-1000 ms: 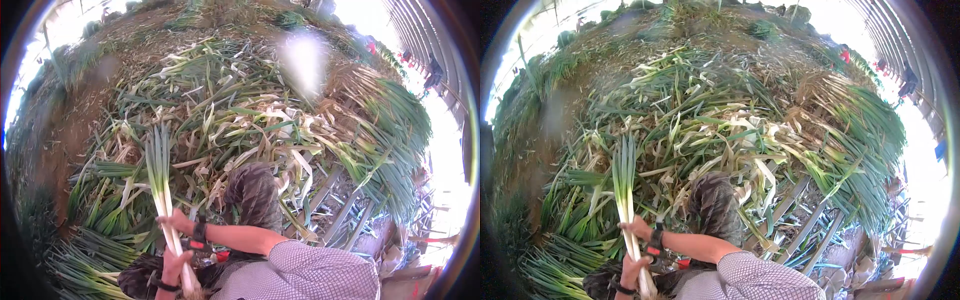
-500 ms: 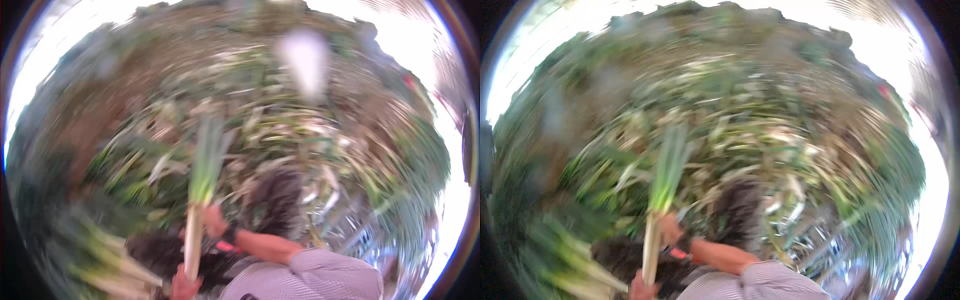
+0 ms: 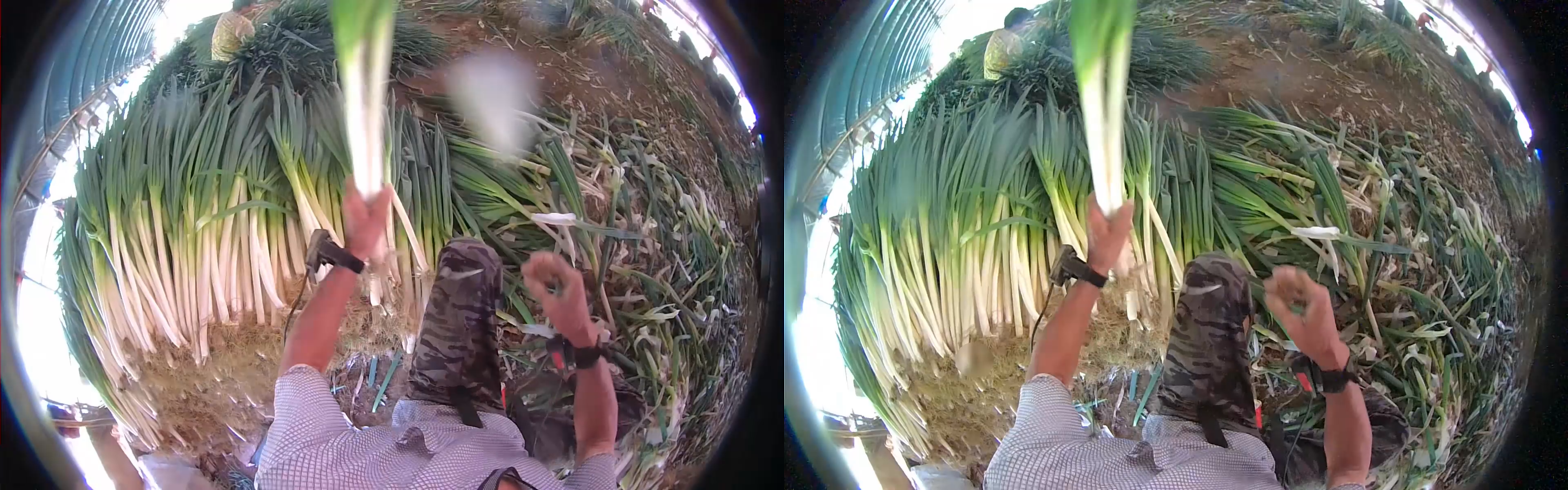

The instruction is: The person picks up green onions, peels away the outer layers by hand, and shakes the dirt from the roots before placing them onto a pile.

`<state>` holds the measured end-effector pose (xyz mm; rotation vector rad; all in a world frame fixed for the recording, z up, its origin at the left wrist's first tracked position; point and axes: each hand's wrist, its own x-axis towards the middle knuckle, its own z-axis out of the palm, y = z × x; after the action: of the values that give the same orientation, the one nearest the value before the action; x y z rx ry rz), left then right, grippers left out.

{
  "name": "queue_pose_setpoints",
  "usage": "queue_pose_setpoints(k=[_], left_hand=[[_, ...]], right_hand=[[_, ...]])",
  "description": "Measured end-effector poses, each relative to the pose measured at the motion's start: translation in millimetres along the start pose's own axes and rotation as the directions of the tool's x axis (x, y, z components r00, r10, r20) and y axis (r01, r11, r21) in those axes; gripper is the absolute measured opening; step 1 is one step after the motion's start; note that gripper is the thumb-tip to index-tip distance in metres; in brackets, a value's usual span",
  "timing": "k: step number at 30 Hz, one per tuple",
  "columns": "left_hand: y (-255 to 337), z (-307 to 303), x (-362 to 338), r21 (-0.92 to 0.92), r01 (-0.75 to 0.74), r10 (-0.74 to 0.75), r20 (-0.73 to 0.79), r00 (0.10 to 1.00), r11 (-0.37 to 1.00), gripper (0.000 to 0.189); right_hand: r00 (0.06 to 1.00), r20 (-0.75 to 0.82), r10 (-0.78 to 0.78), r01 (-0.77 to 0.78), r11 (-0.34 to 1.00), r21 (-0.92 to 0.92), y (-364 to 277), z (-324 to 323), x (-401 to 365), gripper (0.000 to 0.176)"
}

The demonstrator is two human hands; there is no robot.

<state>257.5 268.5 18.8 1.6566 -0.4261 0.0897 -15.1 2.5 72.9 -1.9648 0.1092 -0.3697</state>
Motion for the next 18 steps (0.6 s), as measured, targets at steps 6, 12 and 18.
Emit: queue_pose_setpoints(k=[6, 12, 18], left_hand=[[-251, -95, -1, 0.672, 0.637, -0.591, -0.355, 0.724, 0.377, 0.102], [-267, -94, 15, 0.788, 0.543, -0.697, -0.214, 0.684, 0.291, 0.105], [-276, -108, 6, 0.538, 0.639, -0.725, -0.074, 0.685, 0.55, 0.064]], right_hand=[[0.883, -0.032, 0.468, -0.469, 0.876, -0.117, 150, -28, -123, 0.021], [0.777, -0.138, 0.614, -0.626, 0.777, -0.069, 182, -47, -175, 0.024], [0.777, -0.288, 0.56, -0.619, 0.763, -0.186, 233, -72, -196, 0.024]])
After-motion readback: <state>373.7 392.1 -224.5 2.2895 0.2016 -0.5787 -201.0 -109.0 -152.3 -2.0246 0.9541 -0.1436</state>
